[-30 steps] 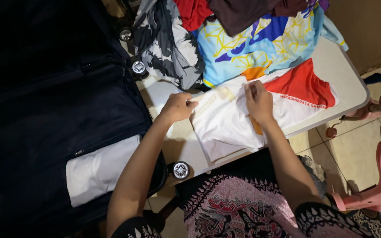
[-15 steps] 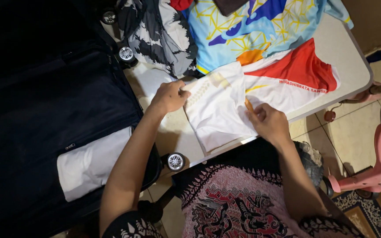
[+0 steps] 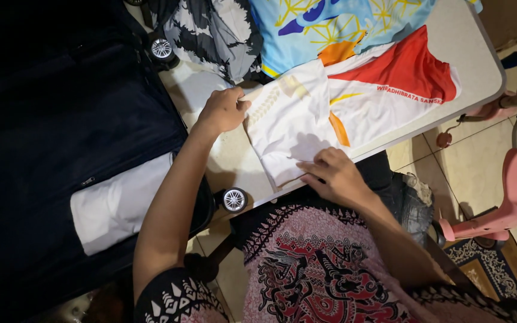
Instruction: The person picks up a shirt from a pile on a table, spreads it out to flat, and then folds the sides and sleeves inward before folding it in half to place it inside a suitcase.
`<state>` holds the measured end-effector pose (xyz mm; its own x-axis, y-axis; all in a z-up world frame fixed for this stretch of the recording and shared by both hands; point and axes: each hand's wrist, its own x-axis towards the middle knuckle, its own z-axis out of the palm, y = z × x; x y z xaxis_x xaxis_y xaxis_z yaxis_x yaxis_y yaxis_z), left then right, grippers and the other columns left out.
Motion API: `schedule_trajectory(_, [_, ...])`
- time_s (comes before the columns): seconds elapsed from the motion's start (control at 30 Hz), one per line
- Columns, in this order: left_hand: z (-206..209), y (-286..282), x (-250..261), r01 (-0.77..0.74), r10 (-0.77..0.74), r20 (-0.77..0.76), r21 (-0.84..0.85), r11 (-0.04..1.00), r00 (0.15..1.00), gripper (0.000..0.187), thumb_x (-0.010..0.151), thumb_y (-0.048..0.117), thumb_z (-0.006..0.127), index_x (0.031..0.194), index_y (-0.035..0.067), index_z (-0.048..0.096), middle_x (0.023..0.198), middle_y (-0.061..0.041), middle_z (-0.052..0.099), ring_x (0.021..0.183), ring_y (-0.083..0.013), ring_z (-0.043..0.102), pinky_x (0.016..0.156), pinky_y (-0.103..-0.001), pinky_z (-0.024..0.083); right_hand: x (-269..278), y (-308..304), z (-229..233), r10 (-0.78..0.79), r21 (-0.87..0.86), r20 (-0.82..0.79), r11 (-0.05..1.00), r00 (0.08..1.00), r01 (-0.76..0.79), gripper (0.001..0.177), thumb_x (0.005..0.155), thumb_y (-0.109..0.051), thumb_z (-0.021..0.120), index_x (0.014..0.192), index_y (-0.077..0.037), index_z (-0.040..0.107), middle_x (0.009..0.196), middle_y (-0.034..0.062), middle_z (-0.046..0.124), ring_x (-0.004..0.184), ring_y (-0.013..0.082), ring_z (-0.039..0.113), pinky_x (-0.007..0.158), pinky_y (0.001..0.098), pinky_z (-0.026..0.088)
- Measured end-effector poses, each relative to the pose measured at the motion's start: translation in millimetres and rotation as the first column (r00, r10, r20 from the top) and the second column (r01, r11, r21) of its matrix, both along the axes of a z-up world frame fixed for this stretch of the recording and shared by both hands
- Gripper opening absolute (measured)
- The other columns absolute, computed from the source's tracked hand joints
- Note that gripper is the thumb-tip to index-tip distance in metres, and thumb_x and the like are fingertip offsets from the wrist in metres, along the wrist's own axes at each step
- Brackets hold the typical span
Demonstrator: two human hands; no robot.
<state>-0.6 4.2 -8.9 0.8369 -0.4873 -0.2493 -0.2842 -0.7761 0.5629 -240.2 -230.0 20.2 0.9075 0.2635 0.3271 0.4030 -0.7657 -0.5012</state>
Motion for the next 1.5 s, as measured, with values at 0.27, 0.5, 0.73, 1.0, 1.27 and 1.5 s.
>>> schedule_trajectory(0.27, [12.6, 0.7, -2.8, -0.006, 0.006, 0.020, -0.017, 1.000, 1.000, 0.028, 0.094, 0.025, 0.067, 0.113, 0.004, 0.068, 0.111, -0.022, 0.071, 0.108, -0.0413, 0.064, 0.091, -0.048, 0.051, 4.9, 17.5, -0.3, 0.045, -0.052, 0.045, 0.998, 0.998, -0.043, 0.016, 0.077, -0.008, 0.081, 0.093, -0.005, 0.077, 0.090, 0.0081, 0.061, 0.086, 0.0248, 0.059, 0.076, 0.0387, 0.046])
schedule_trajectory(0.5, [-4.7, 0.9, 1.4, -0.007, 0.009, 0.064, -0.028, 1.000, 0.998, 0.028, 0.093, 0.022, 0.068, 0.112, 0.003, 0.068, 0.111, -0.024, 0.070, 0.111, -0.0431, 0.063, 0.094, -0.048, 0.050, 0.6, 15.6, 2.5, 0.106, -0.019, -0.086, 0.994, 0.991, -0.108, 0.010, 0.075, -0.008, 0.079, 0.085, -0.006, 0.076, 0.086, 0.0066, 0.065, 0.082, 0.0226, 0.064, 0.076, 0.0369, 0.049])
schedule_trajectory(0.73, [-21.1, -2.2, 6.1, 0.100, -0.077, 0.182, -0.122, 0.987, 0.980, 0.029, 0.086, 0.011, 0.065, 0.114, 0.010, 0.062, 0.107, -0.021, 0.072, 0.105, -0.0428, 0.066, 0.090, -0.052, 0.051, 7.6, -8.0, -5.8, -0.177, -0.079, -0.017, 0.981, 0.984, 0.175, 0.025, 0.086, -0.017, 0.075, 0.108, -0.005, 0.075, 0.095, 0.0152, 0.067, 0.088, 0.0333, 0.064, 0.084, 0.0446, 0.050])
schedule_trajectory(1.0, [-2.8, -7.9, -7.1, 0.254, -0.176, 0.235, -0.364, 0.896, 0.956, 0.036, 0.089, 0.002, 0.057, 0.121, 0.018, 0.058, 0.106, -0.018, 0.071, 0.103, -0.0393, 0.067, 0.085, -0.049, 0.052, 43.1, -29.8, -38.5, -0.433, -0.222, 0.149, 0.861, 0.889, 0.457, 0.030, 0.091, -0.028, 0.081, 0.113, -0.008, 0.073, 0.110, 0.0228, 0.065, 0.101, 0.0424, 0.060, 0.088, 0.0494, 0.051])
schedule_trajectory(1.27, [-1.9, -0.4, -5.3, 0.207, -0.140, 0.231, -0.299, 0.932, 0.963, 0.019, 0.083, 0.009, 0.067, 0.098, 0.018, 0.075, 0.098, -0.015, 0.076, 0.096, -0.0345, 0.072, 0.084, -0.042, 0.056, 28.0, 21.3, -31.5, -0.293, 0.216, -0.136, 0.924, 0.947, 0.316, 0.016, 0.095, -0.012, 0.065, 0.108, -0.005, 0.067, 0.102, 0.0150, 0.065, 0.088, 0.0319, 0.065, 0.077, 0.0440, 0.055])
schedule_trajectory(1.5, [-14.7, 3.9, -3.8, 0.204, -0.154, 0.345, -0.113, 0.972, 0.926, 0.027, 0.083, 0.007, 0.065, 0.102, 0.021, 0.077, 0.096, -0.018, 0.074, 0.093, -0.0390, 0.070, 0.082, -0.048, 0.055, 16.6, 86.3, -10.3, -0.048, -0.012, 0.072, 0.999, 0.996, 0.049, 0.043, 0.082, -0.024, 0.077, 0.118, -0.002, 0.066, 0.094, 0.0154, 0.062, 0.087, 0.0342, 0.060, 0.077, 0.0459, 0.046])
